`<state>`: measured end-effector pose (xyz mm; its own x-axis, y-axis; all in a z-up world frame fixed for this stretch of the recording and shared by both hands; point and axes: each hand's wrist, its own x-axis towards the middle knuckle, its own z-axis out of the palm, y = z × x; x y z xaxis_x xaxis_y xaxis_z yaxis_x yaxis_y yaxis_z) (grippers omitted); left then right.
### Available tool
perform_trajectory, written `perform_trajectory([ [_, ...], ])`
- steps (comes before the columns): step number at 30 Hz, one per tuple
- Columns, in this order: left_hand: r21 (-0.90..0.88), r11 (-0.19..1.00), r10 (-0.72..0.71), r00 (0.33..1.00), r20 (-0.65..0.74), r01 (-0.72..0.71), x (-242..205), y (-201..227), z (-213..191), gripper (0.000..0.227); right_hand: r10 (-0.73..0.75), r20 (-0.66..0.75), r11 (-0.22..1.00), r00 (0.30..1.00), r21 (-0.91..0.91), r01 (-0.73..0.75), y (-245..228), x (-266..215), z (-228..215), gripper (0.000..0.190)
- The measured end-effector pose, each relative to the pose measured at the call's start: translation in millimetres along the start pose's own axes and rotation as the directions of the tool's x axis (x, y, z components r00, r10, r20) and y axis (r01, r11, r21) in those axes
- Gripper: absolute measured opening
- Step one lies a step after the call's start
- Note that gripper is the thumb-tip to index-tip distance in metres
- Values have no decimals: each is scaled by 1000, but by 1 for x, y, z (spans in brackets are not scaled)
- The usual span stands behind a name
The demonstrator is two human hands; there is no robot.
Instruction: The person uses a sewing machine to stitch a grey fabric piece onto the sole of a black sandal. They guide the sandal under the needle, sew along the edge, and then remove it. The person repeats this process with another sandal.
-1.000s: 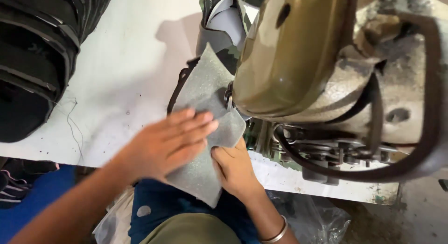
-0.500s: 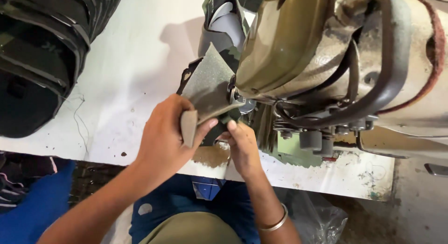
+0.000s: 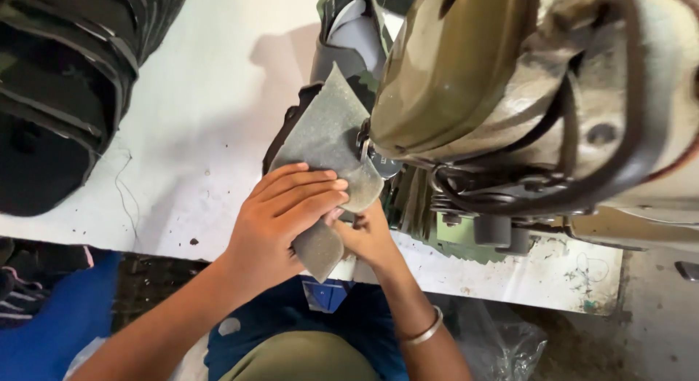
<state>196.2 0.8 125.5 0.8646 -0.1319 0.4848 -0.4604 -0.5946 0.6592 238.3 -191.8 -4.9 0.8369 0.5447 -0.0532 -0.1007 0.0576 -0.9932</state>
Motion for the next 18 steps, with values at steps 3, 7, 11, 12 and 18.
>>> perform_trajectory([
  [3, -4, 999, 43, 999, -13, -43, 1, -8, 2, 40, -3, 110, 983, 994, -182, 23, 58, -5, -4, 31],
  [7, 5, 994, 107, 994, -4, -107, 6, -26, 1, 37, 58, 215, 991, 975, 108, -83, 73, -2, 19, 45],
  [11, 11, 981, 195, 981, -10, -195, 20, -53, -1, 28, 41, 203, 872, 978, 470, -134, 56, 7, 52, 50],
  [12, -18, 975, 224, 974, 27, -224, 28, -54, -7, 27, 41, 168, 849, 985, 513, -123, 66, 6, 56, 49],
  [18, -107, 971, 225, 967, 120, -213, 51, -59, -25, 22, 124, 84, 758, 989, 635, -149, 70, 15, 72, 46],
])
